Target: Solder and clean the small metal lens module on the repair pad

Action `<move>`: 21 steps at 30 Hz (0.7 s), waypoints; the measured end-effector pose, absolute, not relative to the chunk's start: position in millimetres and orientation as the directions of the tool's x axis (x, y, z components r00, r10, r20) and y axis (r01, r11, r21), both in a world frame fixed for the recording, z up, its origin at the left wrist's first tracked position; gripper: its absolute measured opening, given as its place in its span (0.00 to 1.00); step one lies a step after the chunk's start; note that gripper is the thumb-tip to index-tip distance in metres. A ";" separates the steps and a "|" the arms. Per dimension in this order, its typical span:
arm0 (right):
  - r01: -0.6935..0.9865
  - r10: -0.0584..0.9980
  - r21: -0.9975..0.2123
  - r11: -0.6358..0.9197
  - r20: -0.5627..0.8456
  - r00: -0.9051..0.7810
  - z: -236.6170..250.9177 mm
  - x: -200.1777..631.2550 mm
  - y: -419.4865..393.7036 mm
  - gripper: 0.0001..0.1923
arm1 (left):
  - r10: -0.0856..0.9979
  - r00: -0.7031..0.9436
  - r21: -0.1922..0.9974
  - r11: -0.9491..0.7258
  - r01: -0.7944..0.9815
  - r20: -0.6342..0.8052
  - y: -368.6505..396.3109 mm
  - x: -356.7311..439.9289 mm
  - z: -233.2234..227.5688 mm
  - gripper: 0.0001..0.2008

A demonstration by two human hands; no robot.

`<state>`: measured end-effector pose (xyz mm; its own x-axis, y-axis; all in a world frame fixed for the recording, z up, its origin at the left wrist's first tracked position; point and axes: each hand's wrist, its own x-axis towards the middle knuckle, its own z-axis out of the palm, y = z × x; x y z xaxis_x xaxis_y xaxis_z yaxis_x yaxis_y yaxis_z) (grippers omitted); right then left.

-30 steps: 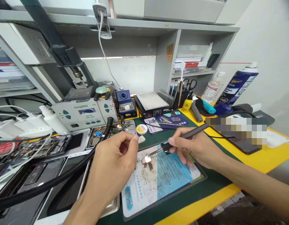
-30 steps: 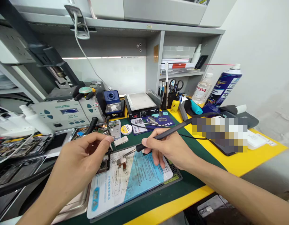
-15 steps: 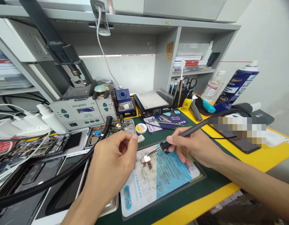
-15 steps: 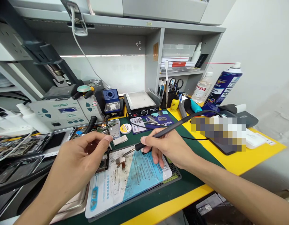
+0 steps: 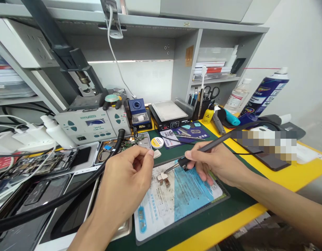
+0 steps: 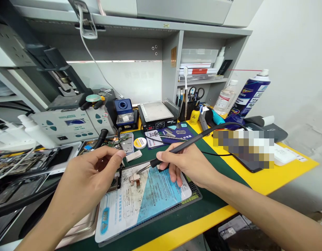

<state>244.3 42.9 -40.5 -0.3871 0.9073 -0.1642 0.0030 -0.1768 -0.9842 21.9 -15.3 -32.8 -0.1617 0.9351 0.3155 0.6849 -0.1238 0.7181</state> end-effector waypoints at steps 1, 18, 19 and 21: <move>0.001 0.908 -0.984 -0.179 -0.166 -0.385 -40.3 244.2 42.9 0.13 | 0.936 -0.159 0.717 -0.124 0.686 0.314 -15.4 21.7 -32.8 0.14; -0.026 0.899 -0.971 -0.238 -0.210 -0.384 -38.8 246.5 44.9 0.16 | 0.956 -0.209 0.807 -0.046 0.589 0.208 -15.4 21.0 -32.0 0.16; -0.028 0.897 -0.970 -0.243 -0.213 -0.388 -39.0 246.6 45.1 0.16 | 0.956 -0.213 0.812 -0.039 0.583 0.200 -15.1 20.8 -32.0 0.17; -0.033 0.895 -0.968 -0.247 -0.216 -0.390 -39.7 246.7 45.5 0.16 | 0.957 -0.213 0.811 -0.036 0.584 0.195 -14.4 20.6 -31.9 0.17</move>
<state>246.7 45.5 -39.7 -0.3904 0.8950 -0.2156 -0.0327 -0.2475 -0.9683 20.6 -14.4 -31.9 -0.2130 0.9573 0.1953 0.5839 -0.0356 0.8111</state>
